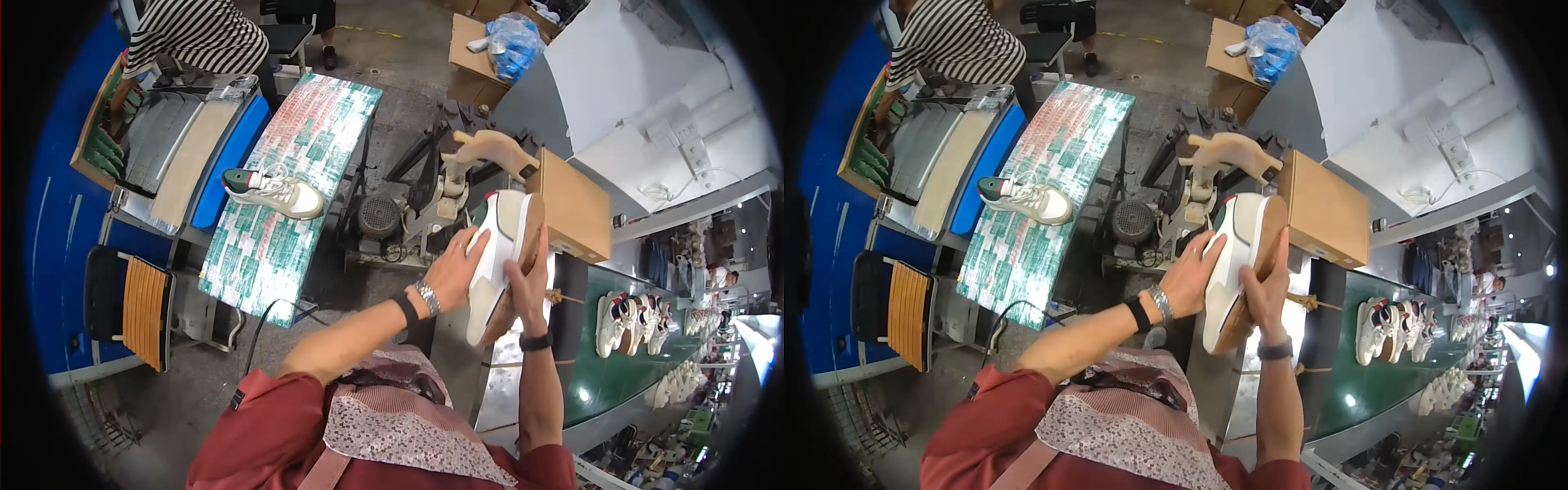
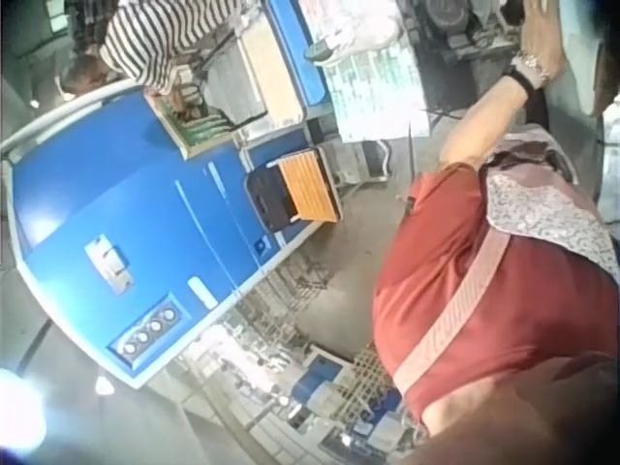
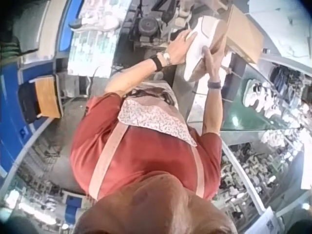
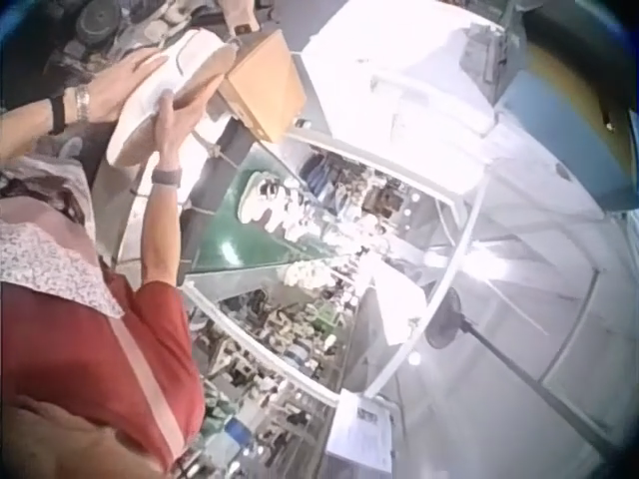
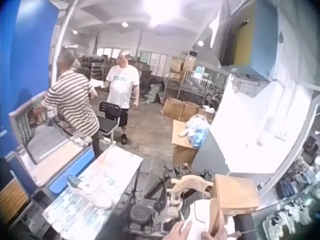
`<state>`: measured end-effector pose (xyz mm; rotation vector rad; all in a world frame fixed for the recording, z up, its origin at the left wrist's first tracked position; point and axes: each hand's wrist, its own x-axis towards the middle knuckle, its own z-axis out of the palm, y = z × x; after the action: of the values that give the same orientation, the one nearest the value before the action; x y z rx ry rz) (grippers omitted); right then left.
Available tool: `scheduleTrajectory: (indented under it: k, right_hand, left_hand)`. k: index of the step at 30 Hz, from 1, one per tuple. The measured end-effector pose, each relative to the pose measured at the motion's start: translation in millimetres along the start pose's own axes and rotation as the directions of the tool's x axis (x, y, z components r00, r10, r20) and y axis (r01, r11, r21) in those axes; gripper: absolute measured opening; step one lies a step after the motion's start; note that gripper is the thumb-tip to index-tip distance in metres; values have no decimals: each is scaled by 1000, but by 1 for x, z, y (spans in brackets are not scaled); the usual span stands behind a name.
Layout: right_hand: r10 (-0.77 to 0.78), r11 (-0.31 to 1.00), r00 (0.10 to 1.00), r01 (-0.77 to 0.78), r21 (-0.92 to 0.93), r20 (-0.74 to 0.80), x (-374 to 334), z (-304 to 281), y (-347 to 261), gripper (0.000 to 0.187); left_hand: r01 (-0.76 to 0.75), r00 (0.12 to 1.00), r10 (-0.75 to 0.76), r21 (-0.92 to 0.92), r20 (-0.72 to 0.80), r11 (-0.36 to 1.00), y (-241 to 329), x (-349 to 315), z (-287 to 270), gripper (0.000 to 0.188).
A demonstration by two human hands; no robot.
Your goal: Inserting shoe lasts into sneakers, inspecting the fit, and organizing the shoes on a conveyor belt.
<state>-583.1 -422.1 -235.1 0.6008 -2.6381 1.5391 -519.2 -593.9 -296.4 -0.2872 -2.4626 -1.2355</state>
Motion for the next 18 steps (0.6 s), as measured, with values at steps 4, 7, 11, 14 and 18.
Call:
scheduleTrajectory:
  k: [4,7,11,14,18]
  right_hand:
    - [-173,923,985,159,-350,-9,12,22,-37,97]
    - [70,815,979,57,-577,194,47,35,-74,96]
    - [-249,811,954,299,-503,166,20,16,-27,98]
    - [-131,836,989,143,-530,61,2,16,-40,98]
    - [-158,855,982,186,-483,100,3,22,-40,98]
  left_hand:
    - [58,998,-57,14,-40,998,-12,-13,5,112]
    - [73,979,-98,-144,-179,987,-24,-6,17,102]
    - [72,991,-90,-164,-101,984,-37,-22,38,101]
    - [373,927,-367,-307,81,875,-27,-47,34,97]
    - [767,601,-507,-624,618,148,-17,-65,21,95]
